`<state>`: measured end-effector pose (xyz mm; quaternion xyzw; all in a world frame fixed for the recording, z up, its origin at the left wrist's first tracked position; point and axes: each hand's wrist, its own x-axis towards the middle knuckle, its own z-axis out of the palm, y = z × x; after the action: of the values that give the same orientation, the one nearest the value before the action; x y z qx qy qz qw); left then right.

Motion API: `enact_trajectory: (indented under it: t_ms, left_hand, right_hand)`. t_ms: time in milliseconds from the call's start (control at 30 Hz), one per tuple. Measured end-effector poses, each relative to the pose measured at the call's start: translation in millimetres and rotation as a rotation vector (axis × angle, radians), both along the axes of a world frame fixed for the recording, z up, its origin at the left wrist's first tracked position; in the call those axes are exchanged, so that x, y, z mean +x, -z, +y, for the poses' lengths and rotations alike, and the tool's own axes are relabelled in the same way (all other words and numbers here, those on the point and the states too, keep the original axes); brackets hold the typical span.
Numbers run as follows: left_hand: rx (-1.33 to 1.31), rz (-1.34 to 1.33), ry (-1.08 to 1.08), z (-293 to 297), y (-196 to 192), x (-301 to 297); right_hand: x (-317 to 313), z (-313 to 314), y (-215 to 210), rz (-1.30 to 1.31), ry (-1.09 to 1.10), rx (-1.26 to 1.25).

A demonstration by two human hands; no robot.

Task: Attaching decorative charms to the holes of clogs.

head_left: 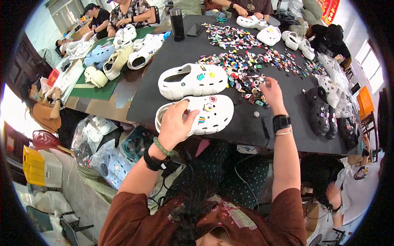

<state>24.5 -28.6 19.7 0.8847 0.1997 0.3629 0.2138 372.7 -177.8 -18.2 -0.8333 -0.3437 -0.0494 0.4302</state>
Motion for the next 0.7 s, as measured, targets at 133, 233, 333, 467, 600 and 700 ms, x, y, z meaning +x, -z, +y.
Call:
enact_trajectory:
  t_ms: [133, 233, 333, 467, 600, 700]
  left_hand:
    - [-0.072, 0.045, -0.018, 6.2, -2.0, 11.7]
    - [-0.089, 0.011, -0.021, 12.4, 0.3, 9.7]
    - [-0.159, 0.112, 0.007, 20.2, -1.5, 10.4]
    - [-0.180, -0.018, 0.067, 23.8, -4.4, 33.9]
    - [-0.137, 0.006, 0.087, 28.1, -19.1, 53.3]
    - [-0.182, 0.093, 0.078, 32.2, -21.2, 54.5]
  right_hand:
    - [-26.9, -1.2, 10.1, -0.407, -0.017, 0.102]
    - [-92.3, 5.4, -10.6, -0.150, -0.319, 0.200]
    - [-143.9, 0.5, -22.6, -0.202, -0.553, 0.048]
    - [-165.0, 4.1, -16.9, -0.201, -0.573, -0.010]
    - [-157.3, 10.8, -4.7, -0.144, -0.461, -0.031]
    - [-157.8, 11.3, -1.0, -0.146, -0.450, 0.003]
